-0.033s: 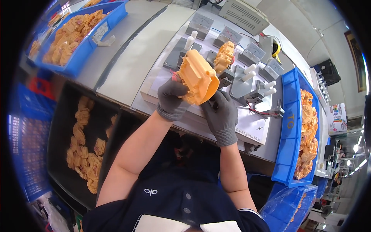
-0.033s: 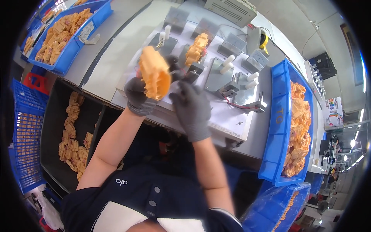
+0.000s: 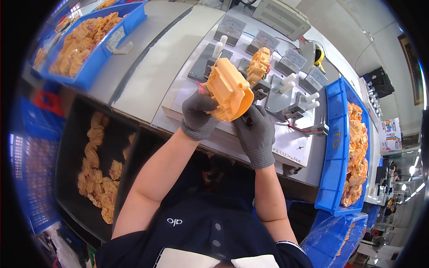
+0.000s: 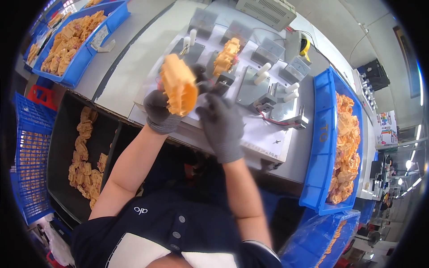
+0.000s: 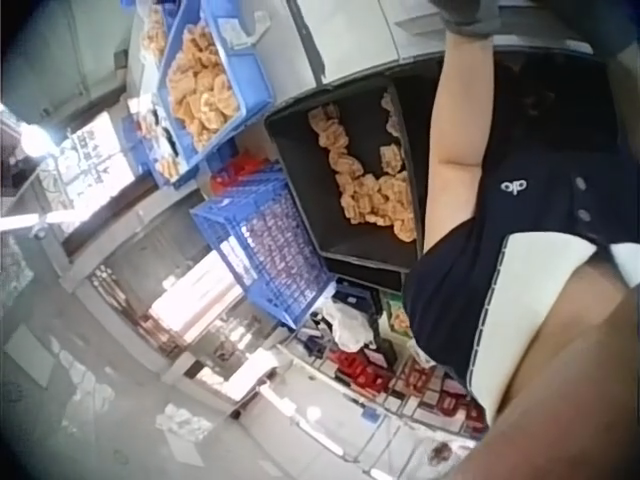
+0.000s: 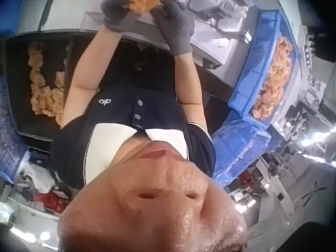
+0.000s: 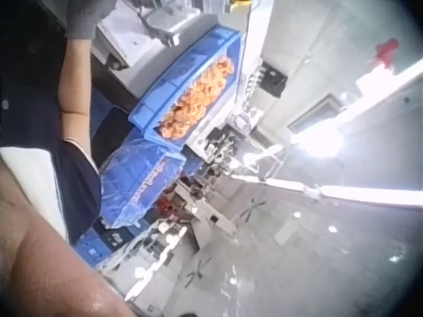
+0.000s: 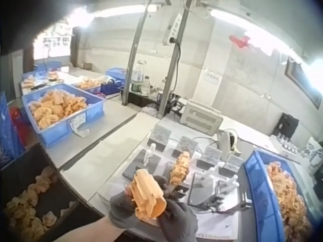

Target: Assembling and testing plastic toy animal parts using a mechanical testing fixture at an industrial workstation.

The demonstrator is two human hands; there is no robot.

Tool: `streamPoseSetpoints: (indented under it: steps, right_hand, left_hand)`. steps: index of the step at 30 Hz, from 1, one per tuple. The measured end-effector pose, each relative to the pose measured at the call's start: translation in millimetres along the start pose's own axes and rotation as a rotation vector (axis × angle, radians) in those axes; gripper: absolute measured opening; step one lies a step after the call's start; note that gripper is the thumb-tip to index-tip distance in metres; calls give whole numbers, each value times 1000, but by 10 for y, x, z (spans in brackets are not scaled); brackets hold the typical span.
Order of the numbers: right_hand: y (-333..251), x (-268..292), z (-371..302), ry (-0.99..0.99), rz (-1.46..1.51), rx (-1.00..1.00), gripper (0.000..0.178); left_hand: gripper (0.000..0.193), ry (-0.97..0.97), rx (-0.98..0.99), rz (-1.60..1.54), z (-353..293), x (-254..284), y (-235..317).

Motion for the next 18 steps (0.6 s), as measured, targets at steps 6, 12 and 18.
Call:
streamPoseSetpoints:
  steps: [6, 12, 18]
  right_hand:
    - [123, 53, 28, 15, 22, 144, 33]
    - [18, 803, 106, 161, 307, -132, 28]
    - [-253, 690, 895, -187, 9, -54, 46]
  left_hand:
    - [82, -33, 168, 127, 19, -111, -53]
    - [47, -211, 83, 583, 150, -354, 29]
    - [53, -147, 174, 422, 108, -349, 117]
Point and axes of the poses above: each hand's wrist, its own z-axis towards the middle knuckle, its own x-axis out of the back of the hand, y = z × x, the point moved 5 cm from there along z, towards the middle knuckle, and after that the axes turned 6 degrees about -y, right-handed, at the moved point
